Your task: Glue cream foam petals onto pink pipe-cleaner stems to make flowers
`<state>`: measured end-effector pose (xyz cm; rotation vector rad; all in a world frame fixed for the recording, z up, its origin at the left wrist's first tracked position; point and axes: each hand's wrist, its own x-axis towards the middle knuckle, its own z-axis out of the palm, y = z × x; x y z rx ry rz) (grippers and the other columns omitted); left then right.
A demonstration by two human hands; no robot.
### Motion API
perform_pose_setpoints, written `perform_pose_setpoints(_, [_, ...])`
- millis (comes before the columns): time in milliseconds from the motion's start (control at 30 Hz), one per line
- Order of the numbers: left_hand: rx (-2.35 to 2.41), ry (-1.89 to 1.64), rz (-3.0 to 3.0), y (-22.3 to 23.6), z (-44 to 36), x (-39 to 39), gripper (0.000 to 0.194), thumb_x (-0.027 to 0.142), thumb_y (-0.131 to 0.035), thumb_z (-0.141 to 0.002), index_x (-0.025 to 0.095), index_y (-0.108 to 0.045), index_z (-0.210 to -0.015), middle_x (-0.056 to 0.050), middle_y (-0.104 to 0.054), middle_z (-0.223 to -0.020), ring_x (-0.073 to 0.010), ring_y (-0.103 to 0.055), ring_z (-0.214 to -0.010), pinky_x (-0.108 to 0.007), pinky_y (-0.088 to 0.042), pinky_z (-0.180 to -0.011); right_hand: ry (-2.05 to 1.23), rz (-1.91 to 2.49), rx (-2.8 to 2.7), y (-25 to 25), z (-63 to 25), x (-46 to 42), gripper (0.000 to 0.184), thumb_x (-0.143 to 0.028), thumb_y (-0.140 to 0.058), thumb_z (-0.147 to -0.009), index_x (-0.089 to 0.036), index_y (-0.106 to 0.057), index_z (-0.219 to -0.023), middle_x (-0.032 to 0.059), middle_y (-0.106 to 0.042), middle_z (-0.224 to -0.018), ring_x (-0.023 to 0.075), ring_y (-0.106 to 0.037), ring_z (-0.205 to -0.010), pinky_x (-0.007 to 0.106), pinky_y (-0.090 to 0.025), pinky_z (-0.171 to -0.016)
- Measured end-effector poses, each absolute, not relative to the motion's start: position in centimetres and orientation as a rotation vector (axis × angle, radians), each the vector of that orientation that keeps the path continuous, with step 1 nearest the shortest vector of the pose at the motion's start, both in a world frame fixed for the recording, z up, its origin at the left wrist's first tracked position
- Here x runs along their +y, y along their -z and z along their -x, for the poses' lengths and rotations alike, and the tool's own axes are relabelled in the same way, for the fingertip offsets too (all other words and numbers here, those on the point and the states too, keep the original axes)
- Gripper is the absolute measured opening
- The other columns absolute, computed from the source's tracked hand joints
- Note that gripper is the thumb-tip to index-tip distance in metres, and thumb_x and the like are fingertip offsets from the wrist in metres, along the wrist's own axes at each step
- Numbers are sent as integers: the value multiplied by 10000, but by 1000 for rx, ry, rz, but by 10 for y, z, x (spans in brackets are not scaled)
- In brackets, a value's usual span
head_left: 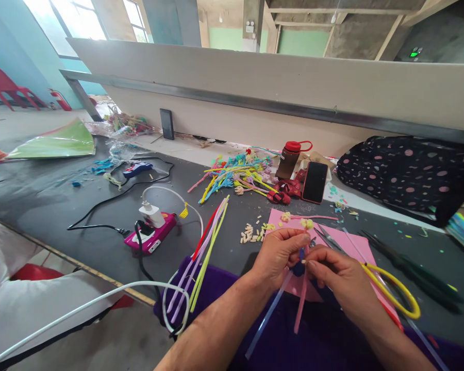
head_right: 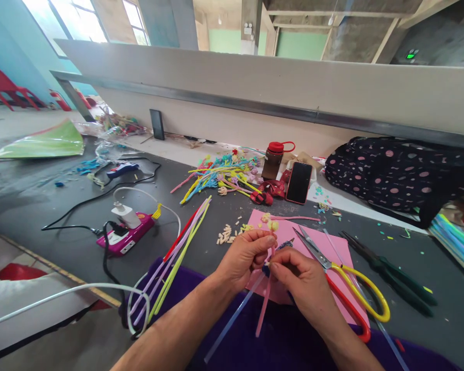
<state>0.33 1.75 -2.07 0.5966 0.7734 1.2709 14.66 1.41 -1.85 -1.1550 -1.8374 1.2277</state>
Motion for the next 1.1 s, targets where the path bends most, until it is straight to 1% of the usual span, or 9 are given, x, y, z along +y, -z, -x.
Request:
perform_pose_setpoints(67, [754,-1204,-637,22,-3,17,235,331,-720,-633,125,-607,-633,62,-452,-456,-11,-289,-352,-190,-139,-367,-1206,1181,-1852,17,-148,14,184,-327,-558,-809,-191,-612,-698,-24,-557,-628,108,-465,-539,219,-377,-507])
perform_pose_setpoints(200, [762,-1161,-625,23,-3,17,254,312,-754,-585,135,-584,-651,60,-484,-484,-8,-317,-350,-178,-149,-354,-1161,1201,-1886,16,-150,13,197,-346,-558,-804,-194,-602,-688,-23,-551,-620,115,-464,-541,220,-376,-497])
perform_pose_setpoints(333, [769,-1172,-696,23,0,17,267,371,-707,-641,136,-582,-638,46,-506,-451,-23,-361,-324,-175,-179,-335,-1073,1225,-1865,15,-153,13,185,-363,-566,-793,-197,-633,-746,-2,-590,-654,137,-523,-579,225,-415,-506])
perform_pose_setpoints(400, [785,-1156,-744,23,1,17,277,395,-689,-661,136,-592,-642,44,-506,-435,-31,-374,-313,-174,-205,-327,-1058,1260,-1797,15,-156,14,209,-387,-565,-796,-192,-639,-806,10,-608,-652,142,-536,-565,229,-422,-491])
perform_pose_setpoints(500, [789,-1123,-770,25,2,17,271,382,-705,-643,139,-585,-636,25,-571,-505,-27,-388,-311,-171,-234,-316,-1108,1271,-1706,19,-163,20,255,-411,-546,-814,-180,-624,-888,14,-609,-607,137,-529,-526,230,-425,-465])
perform_pose_setpoints(667, [799,-1073,-777,25,0,16,274,380,-716,-628,132,-604,-659,5,-624,-564,-24,-408,-311,-165,-272,-314,-1133,1233,-1652,22,-166,24,266,-422,-558,-806,-173,-621,-874,17,-610,-589,137,-544,-516,231,-438,-457])
perform_pose_setpoints(867, [800,-1056,-798,24,-1,18,272,379,-704,-656,120,-620,-650,4,-603,-519,-31,-427,-311,-153,-297,-314,-1073,1231,-1651,13,-157,21,217,-381,-546,-813,-181,-626,-827,-7,-601,-580,121,-536,-491,218,-412,-437])
perform_pose_setpoints(1033, [807,-1030,-830,22,-2,18,254,359,-679,-692,118,-617,-642,25,-536,-412,-40,-416,-294,-146,-287,-308,-942,1209,-1756,11,-158,21,165,-315,-544,-815,-185,-647,-808,10,-632,-683,134,-579,-572,230,-460,-522])
perform_pose_setpoints(1100, [818,-1030,-831,22,-2,18,260,364,-676,-692,122,-604,-628,24,-538,-414,-39,-409,-290,-147,-280,-307,-928,1213,-1778,10,-159,22,156,-312,-557,-804,-190,-654,-794,9,-635,-691,137,-582,-584,233,-470,-539])
